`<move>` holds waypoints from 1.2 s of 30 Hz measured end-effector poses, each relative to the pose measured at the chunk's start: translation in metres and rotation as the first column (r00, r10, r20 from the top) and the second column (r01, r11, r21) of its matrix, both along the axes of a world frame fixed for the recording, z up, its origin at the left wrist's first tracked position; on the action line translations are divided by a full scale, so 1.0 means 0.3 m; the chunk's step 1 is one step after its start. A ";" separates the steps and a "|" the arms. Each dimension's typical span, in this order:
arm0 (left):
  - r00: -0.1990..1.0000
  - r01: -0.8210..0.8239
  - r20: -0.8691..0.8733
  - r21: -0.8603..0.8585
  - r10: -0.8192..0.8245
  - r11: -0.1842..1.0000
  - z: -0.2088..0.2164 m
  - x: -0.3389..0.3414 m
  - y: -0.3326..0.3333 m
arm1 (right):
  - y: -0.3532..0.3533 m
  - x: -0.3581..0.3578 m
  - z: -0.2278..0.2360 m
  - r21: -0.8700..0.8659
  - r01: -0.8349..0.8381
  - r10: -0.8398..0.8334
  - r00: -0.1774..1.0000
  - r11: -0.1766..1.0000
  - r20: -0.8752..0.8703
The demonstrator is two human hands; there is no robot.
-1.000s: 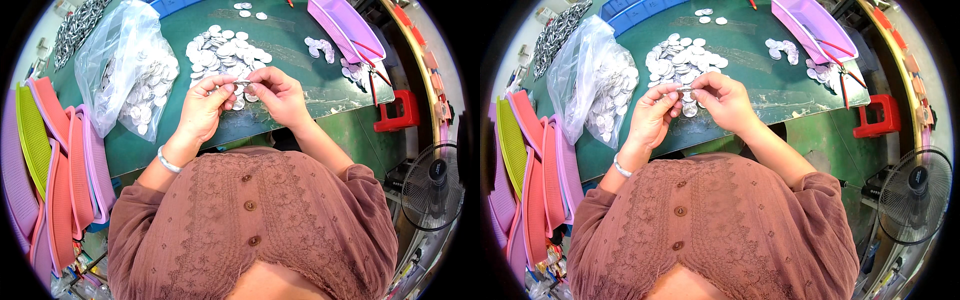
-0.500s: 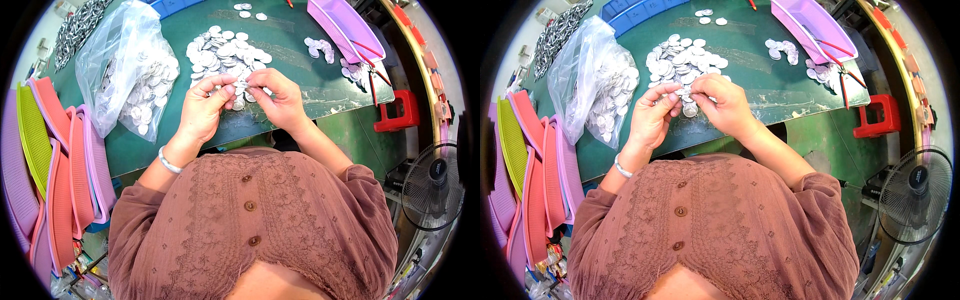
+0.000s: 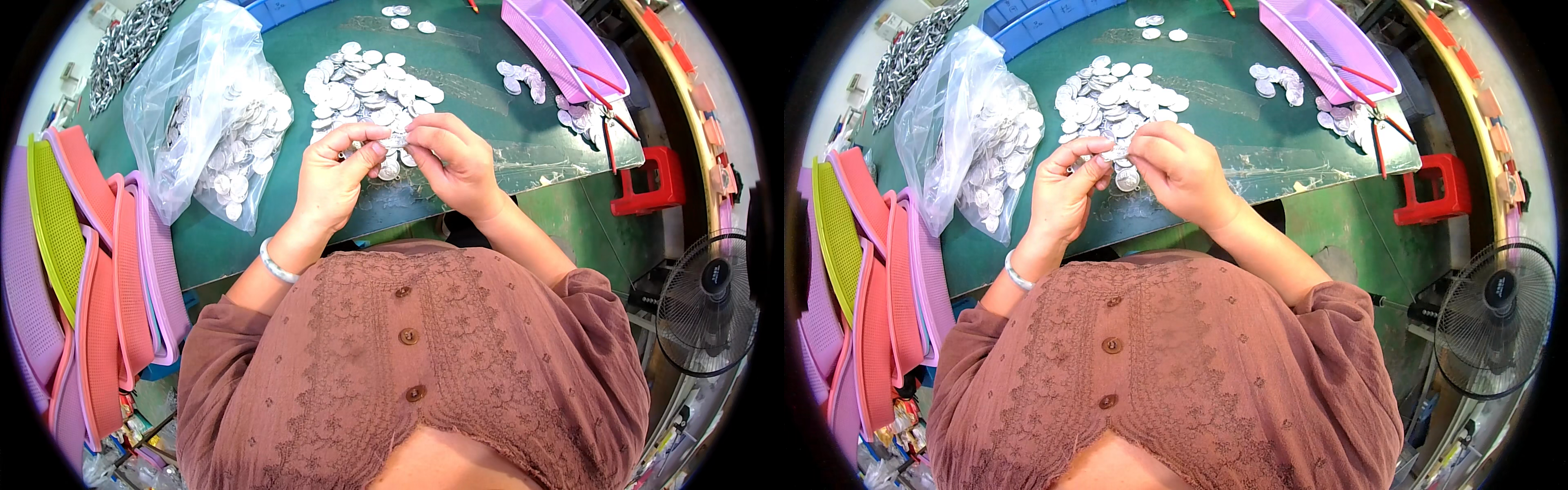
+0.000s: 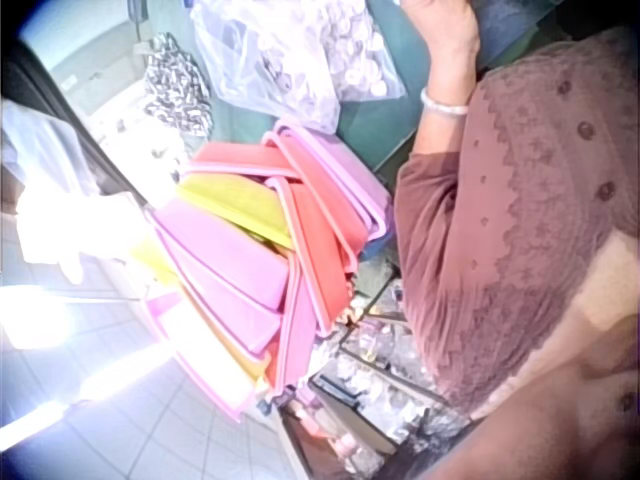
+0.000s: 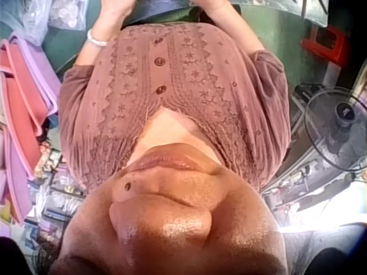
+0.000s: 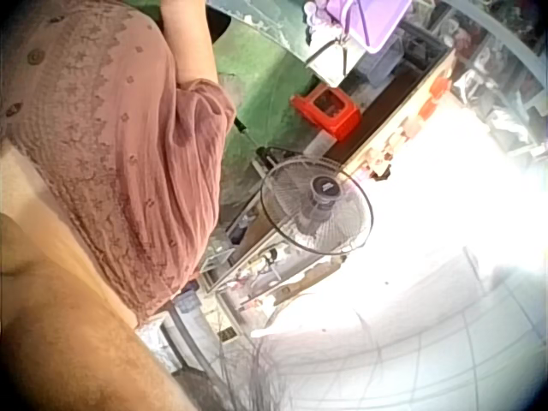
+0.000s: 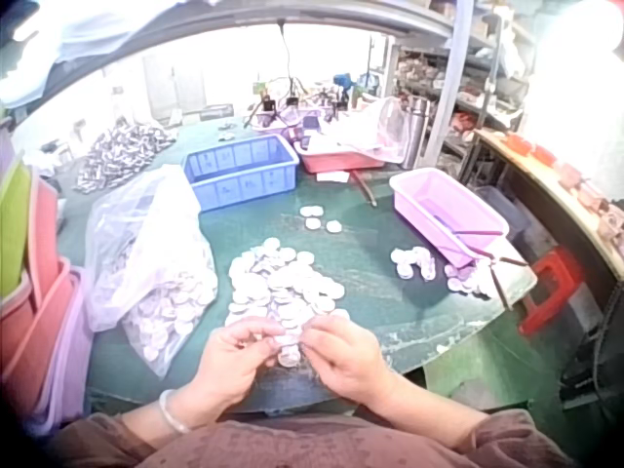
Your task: The person sits at a green workbench and assembles small, round, white plastic components by hand. They pick up individual pieces from a pile, fit them together, and place the finished items into a clear plastic bag. The workspace is cluttered with various colorful plastic trays and loose parts.
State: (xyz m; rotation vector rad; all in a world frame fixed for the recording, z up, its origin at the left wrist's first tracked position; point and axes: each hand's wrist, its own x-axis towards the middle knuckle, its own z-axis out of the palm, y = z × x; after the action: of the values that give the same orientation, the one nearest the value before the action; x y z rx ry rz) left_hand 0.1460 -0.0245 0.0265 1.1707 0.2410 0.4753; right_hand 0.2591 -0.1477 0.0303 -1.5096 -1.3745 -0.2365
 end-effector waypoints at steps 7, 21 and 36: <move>0.999 0.038 -0.011 -0.100 -0.039 0.994 -0.020 0.001 0.010 | 0.009 0.003 -0.003 0.092 0.031 -0.053 0.969 0.995 0.243; 0.990 0.132 -0.022 -0.211 -0.139 0.969 -0.001 0.009 0.003 | 0.003 -0.012 -0.001 0.085 0.060 -0.084 0.945 0.995 0.316; 0.979 0.140 -0.046 -0.547 -0.197 0.825 -0.044 0.000 0.066 | -0.053 0.100 -0.039 -0.367 0.113 -0.158 0.983 0.923 -0.096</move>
State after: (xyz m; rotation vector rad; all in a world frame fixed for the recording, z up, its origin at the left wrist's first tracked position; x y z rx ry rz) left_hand 0.1462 -0.0048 0.0132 0.6474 0.3314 0.1672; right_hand 0.2890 -0.1637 0.0187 -1.8952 -1.2607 0.0288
